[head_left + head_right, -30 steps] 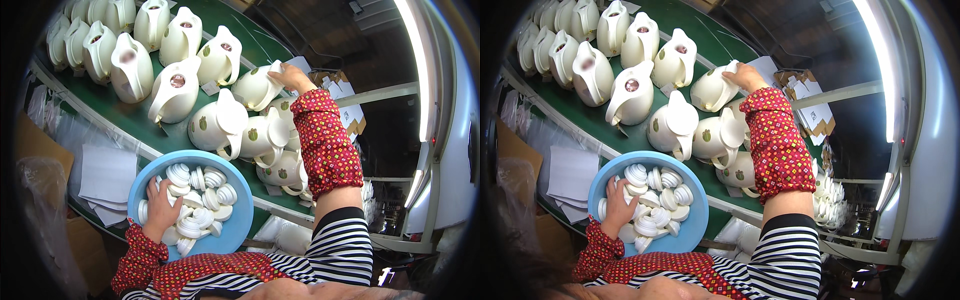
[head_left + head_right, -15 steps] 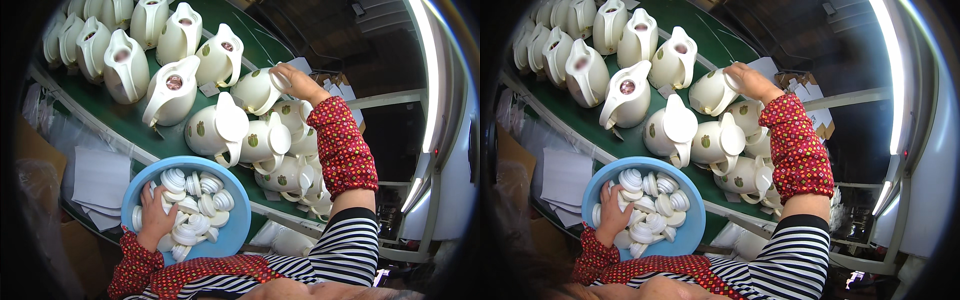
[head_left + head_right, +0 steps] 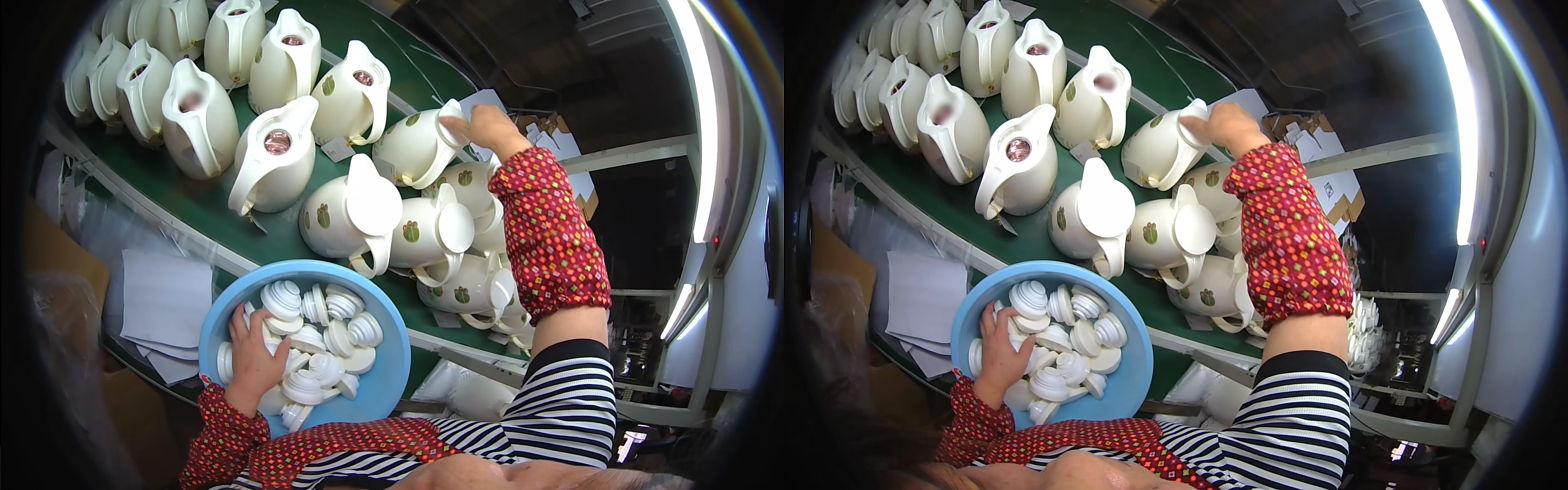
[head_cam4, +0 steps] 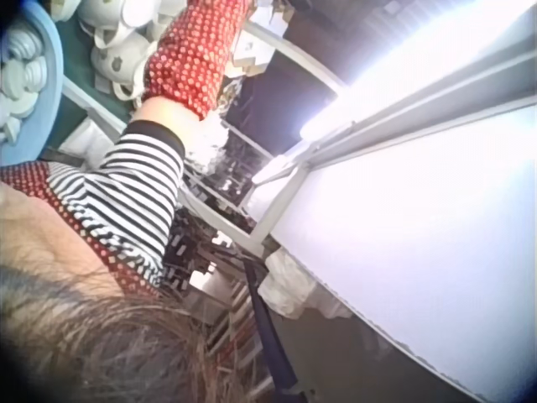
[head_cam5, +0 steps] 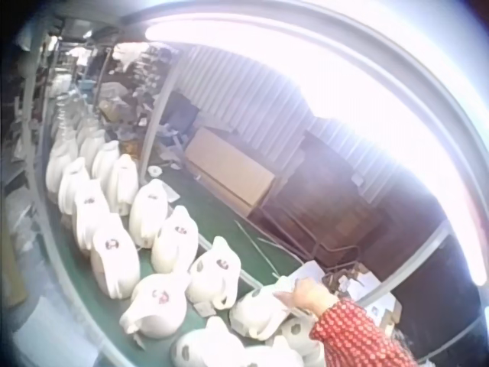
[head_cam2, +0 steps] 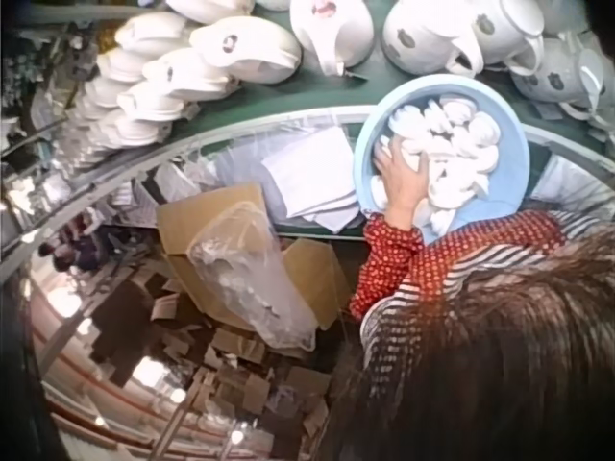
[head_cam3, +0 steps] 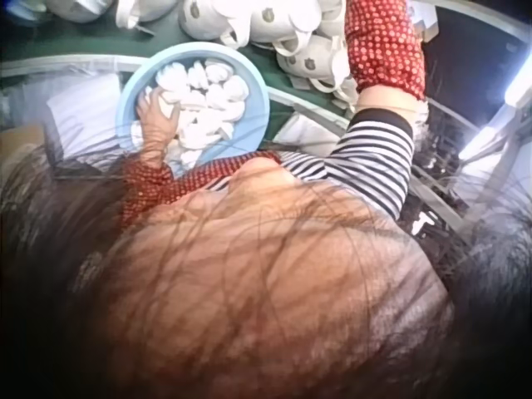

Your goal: The person repeatedly picks white plastic pitchers from a conveyor belt and places white lids onto them. The person handles the pitchers one at a time, aligning and pressing the lids into place before moving to the next unit.

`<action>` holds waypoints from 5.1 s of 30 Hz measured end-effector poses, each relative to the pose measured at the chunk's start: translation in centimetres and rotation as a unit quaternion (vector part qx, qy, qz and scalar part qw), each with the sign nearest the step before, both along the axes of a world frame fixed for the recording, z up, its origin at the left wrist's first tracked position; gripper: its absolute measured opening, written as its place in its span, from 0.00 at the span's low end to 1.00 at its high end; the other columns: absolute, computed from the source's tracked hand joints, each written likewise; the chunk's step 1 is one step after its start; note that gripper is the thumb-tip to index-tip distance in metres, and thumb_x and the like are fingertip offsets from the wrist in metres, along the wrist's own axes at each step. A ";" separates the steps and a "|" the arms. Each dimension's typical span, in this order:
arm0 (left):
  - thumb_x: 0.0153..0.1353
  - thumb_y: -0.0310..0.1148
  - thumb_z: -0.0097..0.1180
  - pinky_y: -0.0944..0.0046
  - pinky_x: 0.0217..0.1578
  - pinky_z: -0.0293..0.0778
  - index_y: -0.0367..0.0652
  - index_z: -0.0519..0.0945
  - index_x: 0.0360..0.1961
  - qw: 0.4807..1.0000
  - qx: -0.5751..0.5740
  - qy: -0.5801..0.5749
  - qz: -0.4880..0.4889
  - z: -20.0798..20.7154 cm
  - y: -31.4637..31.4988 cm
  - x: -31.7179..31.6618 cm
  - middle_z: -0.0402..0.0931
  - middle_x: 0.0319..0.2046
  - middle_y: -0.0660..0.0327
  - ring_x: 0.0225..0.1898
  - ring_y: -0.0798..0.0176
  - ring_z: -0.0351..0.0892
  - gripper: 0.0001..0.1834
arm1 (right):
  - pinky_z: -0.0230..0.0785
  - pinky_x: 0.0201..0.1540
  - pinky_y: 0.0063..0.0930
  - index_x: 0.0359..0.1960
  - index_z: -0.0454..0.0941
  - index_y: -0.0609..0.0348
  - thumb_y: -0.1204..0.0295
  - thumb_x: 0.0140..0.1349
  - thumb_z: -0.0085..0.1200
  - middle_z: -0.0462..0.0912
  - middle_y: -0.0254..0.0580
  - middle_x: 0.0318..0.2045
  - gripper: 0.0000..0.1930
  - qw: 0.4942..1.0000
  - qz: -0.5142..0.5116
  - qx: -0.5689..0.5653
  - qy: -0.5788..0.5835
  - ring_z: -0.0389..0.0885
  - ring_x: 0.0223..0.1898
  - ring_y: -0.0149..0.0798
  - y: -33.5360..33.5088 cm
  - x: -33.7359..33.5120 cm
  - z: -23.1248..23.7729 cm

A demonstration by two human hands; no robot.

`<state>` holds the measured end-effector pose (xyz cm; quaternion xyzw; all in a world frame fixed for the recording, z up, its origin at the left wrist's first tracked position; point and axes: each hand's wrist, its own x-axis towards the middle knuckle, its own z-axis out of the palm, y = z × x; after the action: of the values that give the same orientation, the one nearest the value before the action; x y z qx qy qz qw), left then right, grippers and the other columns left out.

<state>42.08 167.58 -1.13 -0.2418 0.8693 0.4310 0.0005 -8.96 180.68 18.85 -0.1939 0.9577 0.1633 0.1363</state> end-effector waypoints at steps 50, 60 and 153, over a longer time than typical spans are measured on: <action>0.57 0.53 0.70 0.47 0.63 0.74 0.43 0.57 0.77 0.961 0.013 -0.240 -0.136 1.4 -3.7 -5.6 0.79 0.57 0.35 0.59 0.35 0.80 0.53 | 0.75 0.54 0.45 0.47 0.80 0.56 0.76 0.58 0.58 0.81 0.50 0.46 0.14 0.908 0.287 -0.298 -0.066 0.80 0.51 0.54 2.6 36.0 -13.2; 0.47 0.45 0.76 0.52 0.63 0.75 0.32 0.62 0.72 0.931 0.007 -0.262 -0.255 0.5 -2.5 -6.9 0.76 0.62 0.37 0.63 0.41 0.79 0.54 | 0.65 0.57 0.47 0.40 0.84 0.54 0.73 0.57 0.57 0.80 0.45 0.43 0.10 0.936 0.298 -0.186 0.012 0.77 0.49 0.52 5.2 38.7 -21.8; 0.59 0.29 0.64 0.48 0.61 0.75 0.32 0.75 0.59 0.805 0.084 0.139 -0.571 4.1 -5.9 -6.2 0.74 0.58 0.43 0.61 0.40 0.75 0.27 | 0.77 0.45 0.51 0.52 0.79 0.58 0.62 0.65 0.64 0.83 0.55 0.39 0.18 0.955 -0.103 -0.278 -0.001 0.84 0.42 0.61 4.2 37.8 -8.1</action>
<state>35.85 161.73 2.96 0.3614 0.8018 0.4530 0.1460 28.86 184.88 10.74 -0.1244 0.9799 -0.1243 0.0945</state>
